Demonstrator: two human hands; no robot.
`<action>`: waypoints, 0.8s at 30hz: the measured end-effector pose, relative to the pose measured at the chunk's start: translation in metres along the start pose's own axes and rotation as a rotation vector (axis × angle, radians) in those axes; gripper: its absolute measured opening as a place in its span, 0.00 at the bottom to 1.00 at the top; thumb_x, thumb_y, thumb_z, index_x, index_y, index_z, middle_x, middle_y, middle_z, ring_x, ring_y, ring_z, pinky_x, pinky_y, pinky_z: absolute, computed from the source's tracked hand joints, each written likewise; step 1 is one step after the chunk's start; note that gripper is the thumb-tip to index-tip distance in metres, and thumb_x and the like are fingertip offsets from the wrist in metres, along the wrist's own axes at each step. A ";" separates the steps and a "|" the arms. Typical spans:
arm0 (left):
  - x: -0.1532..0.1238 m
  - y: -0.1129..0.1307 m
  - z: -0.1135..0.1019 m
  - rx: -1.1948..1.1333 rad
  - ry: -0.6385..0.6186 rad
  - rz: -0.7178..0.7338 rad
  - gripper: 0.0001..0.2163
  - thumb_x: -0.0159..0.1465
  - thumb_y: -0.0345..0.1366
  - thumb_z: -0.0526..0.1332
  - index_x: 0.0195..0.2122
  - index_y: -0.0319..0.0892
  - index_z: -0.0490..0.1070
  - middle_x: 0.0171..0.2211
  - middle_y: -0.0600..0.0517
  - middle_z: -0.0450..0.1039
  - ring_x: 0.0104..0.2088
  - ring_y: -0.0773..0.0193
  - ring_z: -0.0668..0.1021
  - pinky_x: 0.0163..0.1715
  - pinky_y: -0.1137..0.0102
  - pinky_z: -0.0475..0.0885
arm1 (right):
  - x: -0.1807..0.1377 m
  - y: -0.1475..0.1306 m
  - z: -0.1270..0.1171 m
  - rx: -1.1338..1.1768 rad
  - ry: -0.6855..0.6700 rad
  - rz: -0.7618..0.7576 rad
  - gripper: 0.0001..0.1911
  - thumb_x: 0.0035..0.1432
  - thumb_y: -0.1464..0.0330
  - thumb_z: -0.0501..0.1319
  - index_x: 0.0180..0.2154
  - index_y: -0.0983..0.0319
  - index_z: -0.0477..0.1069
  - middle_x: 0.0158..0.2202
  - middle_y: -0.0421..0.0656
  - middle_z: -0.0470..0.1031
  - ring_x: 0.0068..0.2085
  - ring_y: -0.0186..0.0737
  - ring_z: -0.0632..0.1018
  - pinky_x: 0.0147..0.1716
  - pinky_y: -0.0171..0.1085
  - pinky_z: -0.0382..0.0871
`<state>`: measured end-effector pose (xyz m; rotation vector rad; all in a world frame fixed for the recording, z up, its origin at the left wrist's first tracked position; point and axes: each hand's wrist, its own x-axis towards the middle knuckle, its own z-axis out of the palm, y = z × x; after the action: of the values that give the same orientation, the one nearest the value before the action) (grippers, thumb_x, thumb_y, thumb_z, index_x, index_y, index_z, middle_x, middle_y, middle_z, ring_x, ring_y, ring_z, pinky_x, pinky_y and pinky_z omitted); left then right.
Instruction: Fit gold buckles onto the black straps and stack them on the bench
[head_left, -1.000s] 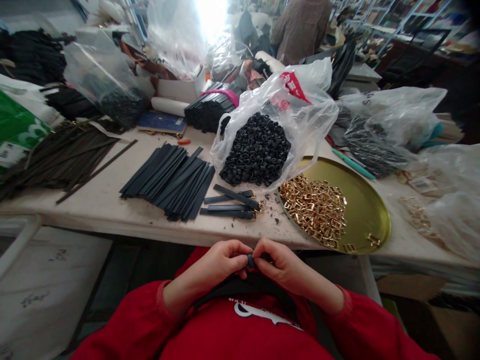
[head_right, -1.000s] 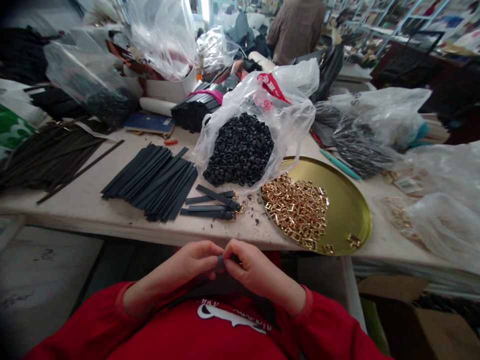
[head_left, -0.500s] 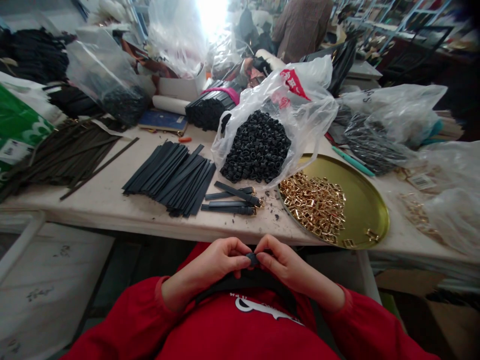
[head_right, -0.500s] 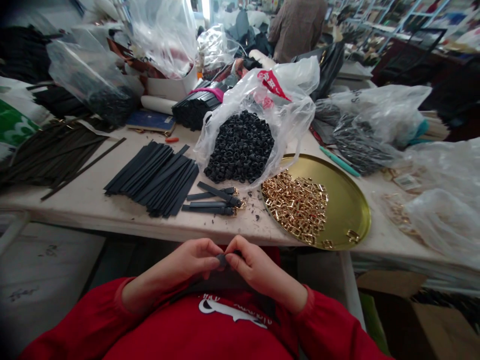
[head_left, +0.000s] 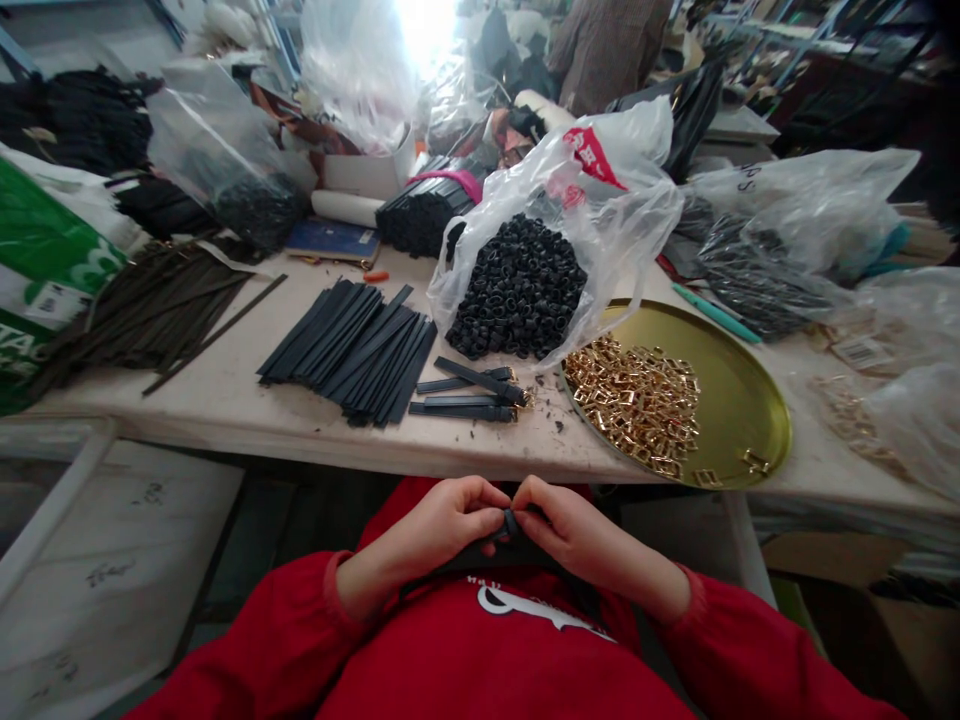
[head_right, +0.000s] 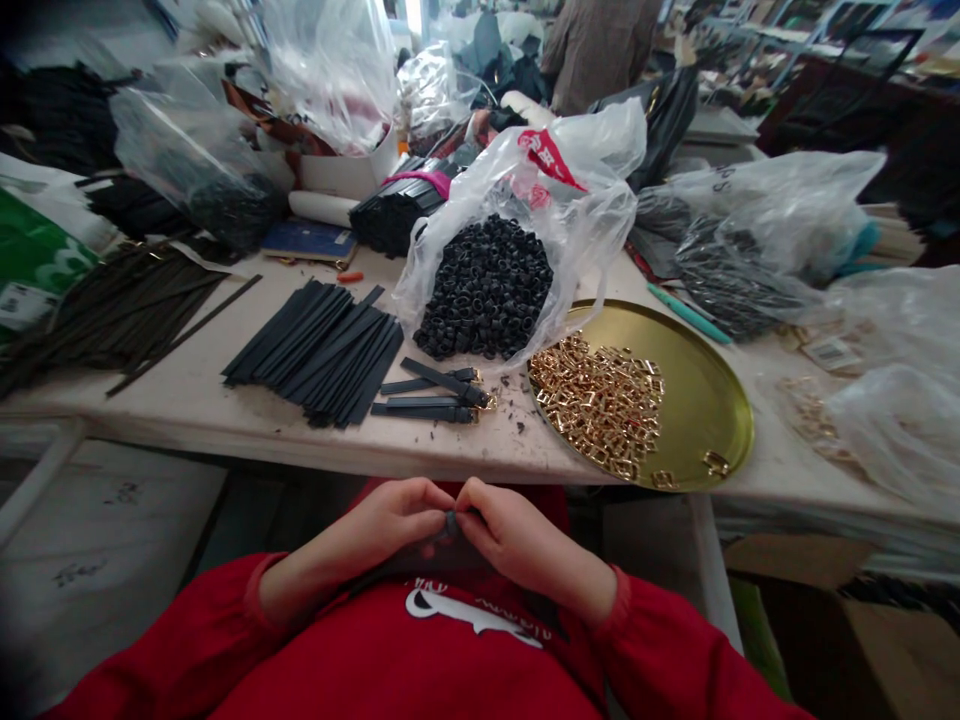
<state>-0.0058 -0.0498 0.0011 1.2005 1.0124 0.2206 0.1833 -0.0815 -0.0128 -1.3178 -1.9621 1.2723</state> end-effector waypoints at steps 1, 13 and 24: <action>0.002 -0.001 0.001 -0.011 0.001 -0.005 0.10 0.55 0.34 0.57 0.37 0.36 0.71 0.26 0.53 0.73 0.22 0.72 0.71 0.24 0.76 0.66 | -0.001 0.000 0.001 -0.018 -0.010 -0.005 0.04 0.58 0.70 0.53 0.31 0.60 0.64 0.28 0.40 0.69 0.29 0.34 0.69 0.27 0.33 0.59; 0.002 0.016 -0.013 0.246 -0.048 -0.023 0.11 0.58 0.39 0.54 0.23 0.38 0.68 0.16 0.58 0.64 0.16 0.74 0.63 0.15 0.78 0.55 | 0.010 0.001 0.005 -0.183 0.146 -0.024 0.07 0.60 0.69 0.50 0.40 0.60 0.63 0.34 0.45 0.74 0.34 0.40 0.74 0.33 0.37 0.64; 0.042 0.041 -0.040 0.708 0.170 0.342 0.11 0.61 0.38 0.53 0.33 0.40 0.73 0.29 0.52 0.74 0.30 0.65 0.74 0.31 0.73 0.66 | 0.064 0.001 -0.013 -0.358 0.445 -0.120 0.10 0.61 0.67 0.47 0.40 0.62 0.64 0.32 0.46 0.74 0.32 0.40 0.75 0.31 0.36 0.66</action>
<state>0.0027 0.0197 0.0127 2.0324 1.0622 0.2412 0.1654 -0.0192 -0.0152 -1.4672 -1.9536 0.5218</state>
